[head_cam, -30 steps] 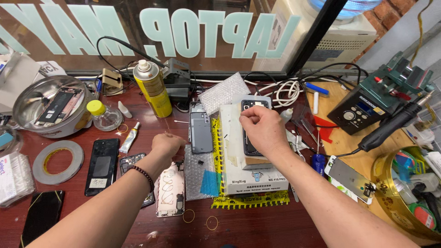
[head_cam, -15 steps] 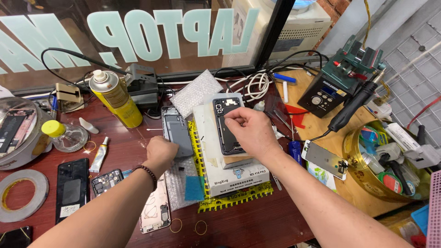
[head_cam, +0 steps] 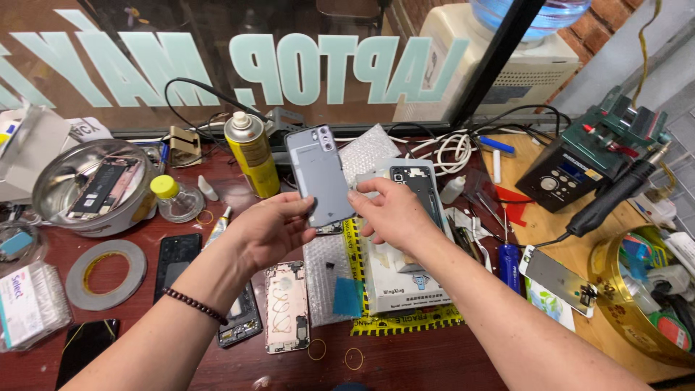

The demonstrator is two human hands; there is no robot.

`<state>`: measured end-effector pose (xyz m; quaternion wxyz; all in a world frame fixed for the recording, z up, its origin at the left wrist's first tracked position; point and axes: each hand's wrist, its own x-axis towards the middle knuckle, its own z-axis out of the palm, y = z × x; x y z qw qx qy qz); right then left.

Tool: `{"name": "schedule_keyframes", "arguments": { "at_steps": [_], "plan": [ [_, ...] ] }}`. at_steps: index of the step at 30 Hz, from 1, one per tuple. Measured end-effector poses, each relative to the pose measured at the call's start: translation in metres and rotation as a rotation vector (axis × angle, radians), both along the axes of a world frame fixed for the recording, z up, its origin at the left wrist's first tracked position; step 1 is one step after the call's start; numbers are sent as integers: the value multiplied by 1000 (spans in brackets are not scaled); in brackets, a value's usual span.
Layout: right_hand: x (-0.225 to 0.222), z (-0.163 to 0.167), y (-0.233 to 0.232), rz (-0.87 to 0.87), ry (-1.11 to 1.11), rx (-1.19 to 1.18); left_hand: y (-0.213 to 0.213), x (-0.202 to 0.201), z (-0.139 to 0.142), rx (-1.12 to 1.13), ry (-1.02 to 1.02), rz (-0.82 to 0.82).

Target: The person unplugs a charging cable from a phone, then applies adhesive from a yellow glue bottle around the edges of the phone frame. They press a purple back cover onto the phone, then wrap rubber bands around the assembled phone to hold the cover in place.

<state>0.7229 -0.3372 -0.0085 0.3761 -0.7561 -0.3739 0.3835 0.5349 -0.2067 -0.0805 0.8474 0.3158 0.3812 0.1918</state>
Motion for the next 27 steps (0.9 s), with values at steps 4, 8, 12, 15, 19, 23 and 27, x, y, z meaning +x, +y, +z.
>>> {"name": "schedule_keyframes", "arguments": {
  "at_steps": [4, 8, 12, 15, 19, 23, 27],
  "plan": [
    [-4, 1, 1, 25, 205, 113, -19, 12, 26, 97, -11, 30],
    [-4, -3, 0, -1, 170, 172, -44, 23, 37, 191, 76, -22],
    [-3, -6, -3, -8, 138, 176, -49, 34, 39, 253, 58, -3],
    [-1, -7, -8, -33, 160, 179, -46, 35, 38, 237, 21, -48],
    [2, -7, -14, -44, 162, 192, -45, 37, 36, 228, -16, -102],
    [2, -6, -19, -58, 153, 167, -49, 41, 36, 215, -8, -101],
    [1, -3, -22, -73, 168, 157, -51, 42, 36, 207, -7, -98]
  ]
}}
